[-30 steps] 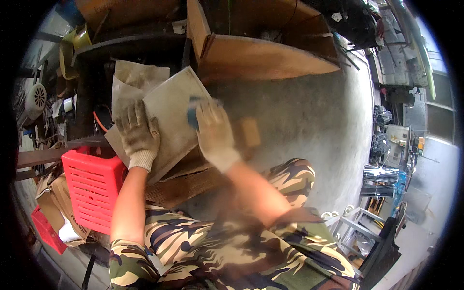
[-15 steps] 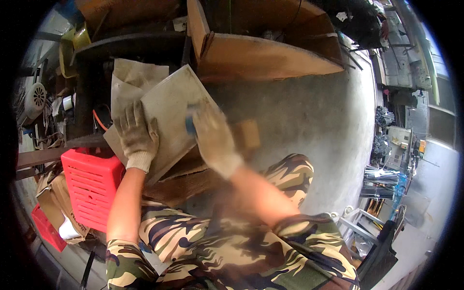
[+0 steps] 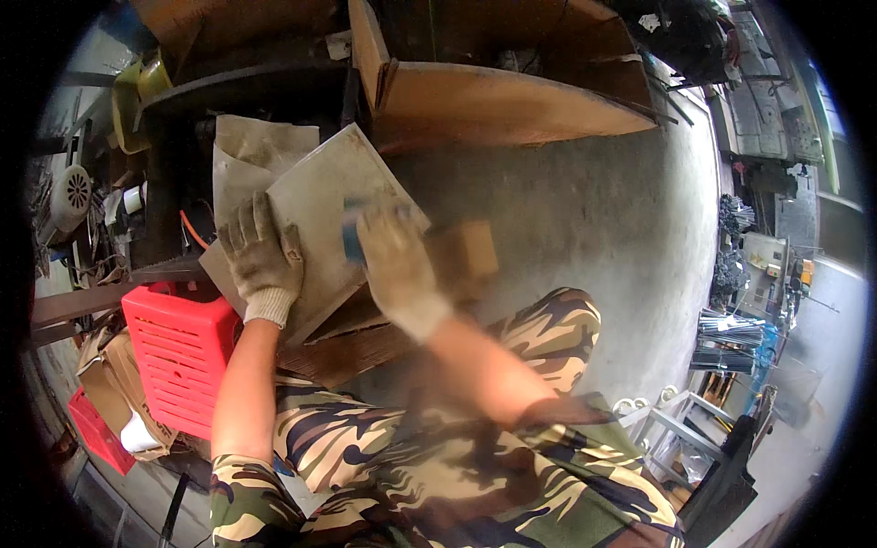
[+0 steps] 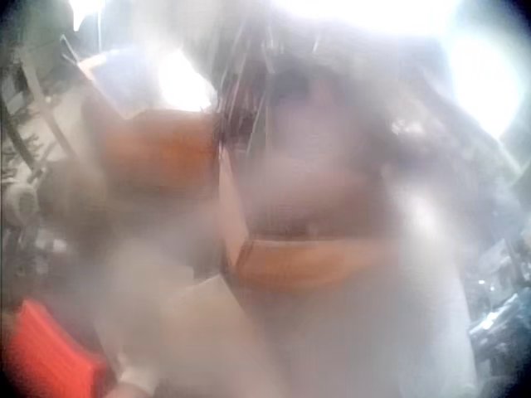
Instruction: The person picks up a rectangular metal sheet and a sanding block, then sits on the floor to sand the sheet's surface. They repeatedly rub the sanding block across the metal sheet, flipping it over to work on both sides.
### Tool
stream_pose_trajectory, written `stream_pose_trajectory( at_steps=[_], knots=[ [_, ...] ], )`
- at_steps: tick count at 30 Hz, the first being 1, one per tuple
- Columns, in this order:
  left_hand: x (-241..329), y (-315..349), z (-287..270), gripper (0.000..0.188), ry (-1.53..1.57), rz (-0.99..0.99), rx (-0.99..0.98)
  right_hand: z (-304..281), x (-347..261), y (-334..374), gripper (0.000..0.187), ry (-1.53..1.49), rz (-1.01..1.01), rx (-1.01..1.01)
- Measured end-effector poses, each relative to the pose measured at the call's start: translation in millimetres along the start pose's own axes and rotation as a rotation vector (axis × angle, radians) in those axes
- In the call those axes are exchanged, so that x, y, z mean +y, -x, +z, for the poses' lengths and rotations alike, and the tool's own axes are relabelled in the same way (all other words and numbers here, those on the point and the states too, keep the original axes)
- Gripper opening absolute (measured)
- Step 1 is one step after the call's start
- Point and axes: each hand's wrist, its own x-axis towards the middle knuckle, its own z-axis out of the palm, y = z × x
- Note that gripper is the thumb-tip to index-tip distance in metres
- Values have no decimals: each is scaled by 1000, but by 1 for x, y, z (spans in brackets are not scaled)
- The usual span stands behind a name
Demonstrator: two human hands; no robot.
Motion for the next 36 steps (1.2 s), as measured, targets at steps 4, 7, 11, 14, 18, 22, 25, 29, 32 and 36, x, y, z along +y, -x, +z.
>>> stream_pose_trajectory(
  at_steps=[4, 7, 11, 14, 18, 22, 25, 29, 32, 36],
  knots=[
    [-1, 1, -3, 70, 61, -3, -41, -17, 6, -13, 58, -71, -23, 96],
    [1, -1, -4, 70, 22, 5, -7, -19, 4, -26, 57, -43, 26, 233],
    [1, 1, -3, 70, 20, -12, -12, -7, -14, 31, 57, 5, -66, 61],
    [-2, 4, -6, 69, 3, -7, -31, -22, 8, -23, 54, -125, 20, 80],
    [4, -3, -1, 70, 21, -1, -6, 5, 2, -6, 51, 889, -214, -24],
    [-4, 3, 0, 71, 31, -19, -11, -19, -4, -11, 58, -176, -27, -82],
    [0, 0, 0, 71, 58, -19, -24, -27, 11, -38, 64, -178, 5, 74],
    [-1, 1, -5, 69, 40, 8, 6, -30, 3, 11, 63, 112, -58, -55],
    [-3, 4, -5, 69, 34, 27, 0, -31, 20, 1, 62, -116, -34, -33],
    [1, 0, -4, 70, 82, 49, 0, -27, 41, -52, 59, -67, -81, 54]
  ],
)
